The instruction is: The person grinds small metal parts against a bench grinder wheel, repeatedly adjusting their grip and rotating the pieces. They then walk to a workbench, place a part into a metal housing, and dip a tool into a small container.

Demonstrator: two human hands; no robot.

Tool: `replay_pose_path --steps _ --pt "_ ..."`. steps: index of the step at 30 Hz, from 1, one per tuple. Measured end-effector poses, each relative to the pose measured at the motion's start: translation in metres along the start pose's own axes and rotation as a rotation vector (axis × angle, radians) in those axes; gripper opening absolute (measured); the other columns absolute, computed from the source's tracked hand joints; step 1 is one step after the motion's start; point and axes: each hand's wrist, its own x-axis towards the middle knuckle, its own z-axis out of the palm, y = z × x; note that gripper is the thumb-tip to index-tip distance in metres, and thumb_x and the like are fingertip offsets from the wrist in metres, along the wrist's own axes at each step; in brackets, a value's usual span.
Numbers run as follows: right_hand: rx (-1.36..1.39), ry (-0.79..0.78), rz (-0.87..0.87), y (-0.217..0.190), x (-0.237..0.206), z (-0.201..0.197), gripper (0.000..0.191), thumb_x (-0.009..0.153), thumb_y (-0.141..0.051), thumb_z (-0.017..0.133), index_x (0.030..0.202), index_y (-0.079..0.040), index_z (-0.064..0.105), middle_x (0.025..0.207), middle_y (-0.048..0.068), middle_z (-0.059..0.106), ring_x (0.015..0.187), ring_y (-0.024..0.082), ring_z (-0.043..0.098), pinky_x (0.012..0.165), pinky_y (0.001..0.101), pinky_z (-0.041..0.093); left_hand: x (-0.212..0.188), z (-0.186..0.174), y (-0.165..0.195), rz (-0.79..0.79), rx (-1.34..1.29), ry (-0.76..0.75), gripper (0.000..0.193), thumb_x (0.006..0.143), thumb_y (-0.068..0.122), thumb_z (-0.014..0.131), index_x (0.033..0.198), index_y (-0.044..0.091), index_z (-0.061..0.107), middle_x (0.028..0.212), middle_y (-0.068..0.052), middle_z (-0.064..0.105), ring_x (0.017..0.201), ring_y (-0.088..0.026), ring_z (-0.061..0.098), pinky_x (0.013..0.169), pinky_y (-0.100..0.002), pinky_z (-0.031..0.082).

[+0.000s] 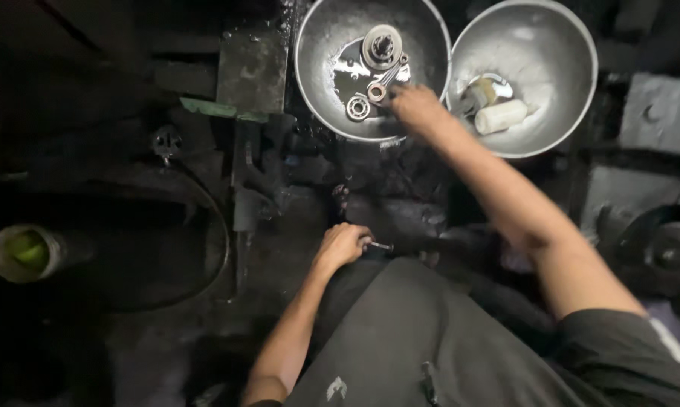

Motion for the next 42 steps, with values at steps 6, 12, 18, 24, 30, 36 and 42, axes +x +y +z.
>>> replay_pose_path --steps 6,12,18,24,30,36,42 --pt "0.055 0.023 -0.128 0.001 0.022 -0.007 0.054 0.085 0.0 0.062 0.135 -0.021 0.069 0.144 0.009 0.063 0.123 0.034 0.062 0.104 0.0444 0.05 0.007 -0.052 -0.026 -0.022 -0.11 -0.071 0.017 0.092 0.025 0.067 0.104 0.021 0.079 0.086 -0.007 0.077 0.086 -0.03 0.074 0.079 -0.043 0.056" --pt "0.221 0.005 -0.075 -0.013 0.016 -0.033 0.045 0.084 -0.005 0.07 0.127 -0.019 0.071 0.13 0.01 0.068 0.104 0.036 0.071 0.09 0.046 0.056 0.004 -0.074 -0.022 0.066 -0.091 -0.057 0.018 0.092 0.024 0.067 0.105 0.017 0.079 0.089 -0.009 0.077 0.088 -0.03 0.074 0.078 -0.042 0.056" --pt "0.787 0.521 0.109 -0.025 -0.126 -0.029 0.037 0.083 0.0 0.072 0.119 -0.006 0.072 0.112 0.013 0.072 0.108 0.026 0.067 0.095 0.0369 0.055 -0.007 -0.043 -0.003 0.337 -0.131 -0.147 0.02 0.093 0.02 0.067 0.106 0.01 0.078 0.096 -0.009 0.078 0.092 -0.026 0.076 0.083 -0.036 0.056" --pt "1.363 0.8 0.527 -0.129 -0.354 0.054 0.019 0.093 -0.009 0.072 0.111 -0.003 0.071 0.1 0.001 0.07 0.097 0.009 0.063 0.089 0.0283 0.053 -0.041 0.034 0.03 0.3 -0.01 -0.447 0.022 0.096 0.022 0.064 0.11 0.012 0.078 0.09 -0.007 0.08 0.088 -0.018 0.076 0.083 -0.033 0.056" --pt "1.597 0.904 0.815 -0.275 -0.508 0.193 0.012 0.102 -0.014 0.059 0.11 -0.005 0.063 0.092 0.006 0.076 0.084 0.01 0.067 0.079 0.0255 0.055 -0.1 0.139 0.058 0.336 0.113 -0.689 0.022 0.098 0.02 0.062 0.107 0.006 0.075 0.088 -0.01 0.079 0.086 -0.02 0.074 0.081 -0.034 0.055" --pt "1.695 1.194 1.46 -0.418 -0.601 0.295 0.029 0.089 -0.01 0.075 0.116 -0.001 0.067 0.099 0.009 0.076 0.097 0.017 0.074 0.087 0.0322 0.058 -0.137 0.256 0.094 0.467 0.334 -1.032 0.021 0.098 0.021 0.063 0.105 0.005 0.076 0.088 -0.007 0.078 0.081 -0.016 0.071 0.077 -0.033 0.056" --pt "1.196 0.991 2.053 -0.485 -0.676 0.279 0.034 0.084 -0.013 0.081 0.117 -0.007 0.072 0.108 0.008 0.077 0.098 0.019 0.074 0.083 0.0338 0.06 -0.183 0.366 0.143 0.509 0.554 -1.375 0.022 0.103 0.022 0.059 0.11 0.008 0.076 0.091 -0.003 0.079 0.08 -0.009 0.067 0.076 -0.029 0.053"
